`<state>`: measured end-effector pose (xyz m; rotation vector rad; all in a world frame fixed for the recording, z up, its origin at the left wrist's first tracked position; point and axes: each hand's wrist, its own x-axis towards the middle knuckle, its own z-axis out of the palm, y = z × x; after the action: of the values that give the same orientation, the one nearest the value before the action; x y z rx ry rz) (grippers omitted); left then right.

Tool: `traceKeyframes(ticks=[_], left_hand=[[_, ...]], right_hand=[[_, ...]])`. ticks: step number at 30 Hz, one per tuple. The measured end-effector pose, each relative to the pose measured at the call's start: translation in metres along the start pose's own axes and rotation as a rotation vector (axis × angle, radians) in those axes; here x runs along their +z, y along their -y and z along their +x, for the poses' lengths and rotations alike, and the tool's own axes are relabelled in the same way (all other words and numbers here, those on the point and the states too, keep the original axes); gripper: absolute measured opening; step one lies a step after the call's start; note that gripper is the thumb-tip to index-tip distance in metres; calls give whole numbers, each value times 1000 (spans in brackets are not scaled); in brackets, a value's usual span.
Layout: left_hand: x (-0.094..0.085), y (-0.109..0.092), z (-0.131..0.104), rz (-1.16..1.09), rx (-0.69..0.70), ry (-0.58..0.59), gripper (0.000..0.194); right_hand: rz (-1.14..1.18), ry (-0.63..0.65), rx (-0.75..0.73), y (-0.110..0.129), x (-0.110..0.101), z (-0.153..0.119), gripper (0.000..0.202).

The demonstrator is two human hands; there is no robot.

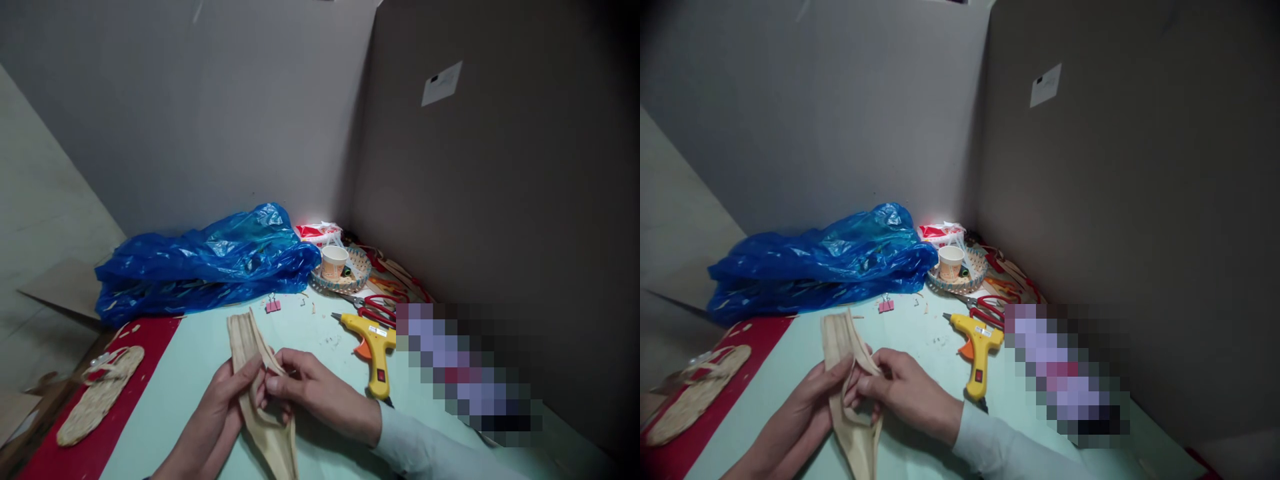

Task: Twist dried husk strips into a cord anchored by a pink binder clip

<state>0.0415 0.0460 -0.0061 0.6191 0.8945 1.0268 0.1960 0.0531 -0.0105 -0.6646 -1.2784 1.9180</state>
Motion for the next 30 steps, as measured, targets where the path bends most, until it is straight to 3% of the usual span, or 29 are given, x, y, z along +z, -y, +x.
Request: traceKeyframes(ticks=[4,11,17,21,23,26,30], left_hand=[[-1,1,0,58,21,-108,19],[-11,-9,10,-82,158,-146,16],[-21,-27,15,-170,199,-179,20],[-29,-37,16,-193,206,-205,27],[-28,-35,14,-191,172,-204,24],[-16,-21,6,-108,56,-175,11],[3,-1,-3,90,26,-3,41]], right_hand=[[-106,-29,4,-6,-3,-1,31],[-349,13,150,2,-12,-1,10],[-32,75,75,14,-15,-3,5],[124,191,26,22,-26,-3,4],[184,110,-64,27,-30,-2,2],[92,-142,-137,31,-27,-2,11],[-150,-140,-75,22,-17,-1,31]])
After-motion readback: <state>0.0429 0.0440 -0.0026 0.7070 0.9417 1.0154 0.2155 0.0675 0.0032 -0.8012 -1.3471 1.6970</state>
